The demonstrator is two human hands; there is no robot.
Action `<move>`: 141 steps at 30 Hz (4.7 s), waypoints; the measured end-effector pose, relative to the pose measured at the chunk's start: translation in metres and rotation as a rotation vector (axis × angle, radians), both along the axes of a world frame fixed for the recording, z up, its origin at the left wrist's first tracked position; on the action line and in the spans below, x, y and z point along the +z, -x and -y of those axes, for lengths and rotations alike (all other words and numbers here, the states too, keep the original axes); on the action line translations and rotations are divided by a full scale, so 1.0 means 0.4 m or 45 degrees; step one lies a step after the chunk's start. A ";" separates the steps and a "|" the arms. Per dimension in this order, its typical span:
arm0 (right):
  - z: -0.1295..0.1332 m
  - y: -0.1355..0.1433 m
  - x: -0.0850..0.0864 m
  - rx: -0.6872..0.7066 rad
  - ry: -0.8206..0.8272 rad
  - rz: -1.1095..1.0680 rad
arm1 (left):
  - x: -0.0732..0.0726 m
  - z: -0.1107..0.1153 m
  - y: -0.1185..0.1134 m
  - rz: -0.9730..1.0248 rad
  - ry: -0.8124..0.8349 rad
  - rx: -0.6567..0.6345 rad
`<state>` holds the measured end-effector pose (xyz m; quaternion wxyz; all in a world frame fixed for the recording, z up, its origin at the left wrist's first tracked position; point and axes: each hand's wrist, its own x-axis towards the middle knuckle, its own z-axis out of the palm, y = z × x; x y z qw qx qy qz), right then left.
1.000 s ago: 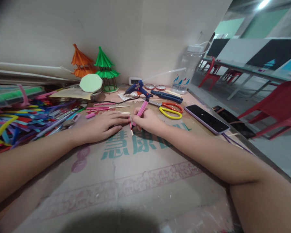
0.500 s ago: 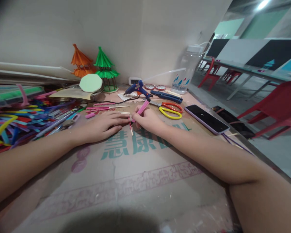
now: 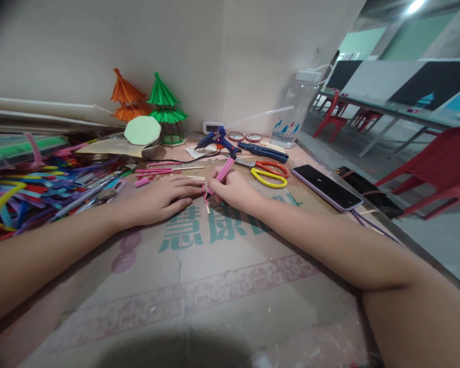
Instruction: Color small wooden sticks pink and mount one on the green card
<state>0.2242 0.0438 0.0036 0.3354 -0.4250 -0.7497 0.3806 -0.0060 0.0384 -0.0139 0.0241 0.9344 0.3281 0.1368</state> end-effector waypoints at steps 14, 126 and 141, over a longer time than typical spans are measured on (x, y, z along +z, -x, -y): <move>0.013 0.002 0.018 0.059 0.128 -0.027 | -0.002 0.000 0.000 0.026 -0.017 -0.007; -0.026 -0.010 -0.001 -0.155 0.104 -0.314 | 0.016 0.060 -0.053 0.185 0.139 0.316; 0.019 -0.009 0.006 0.064 0.056 -0.175 | -0.001 0.036 -0.029 0.130 -0.015 0.149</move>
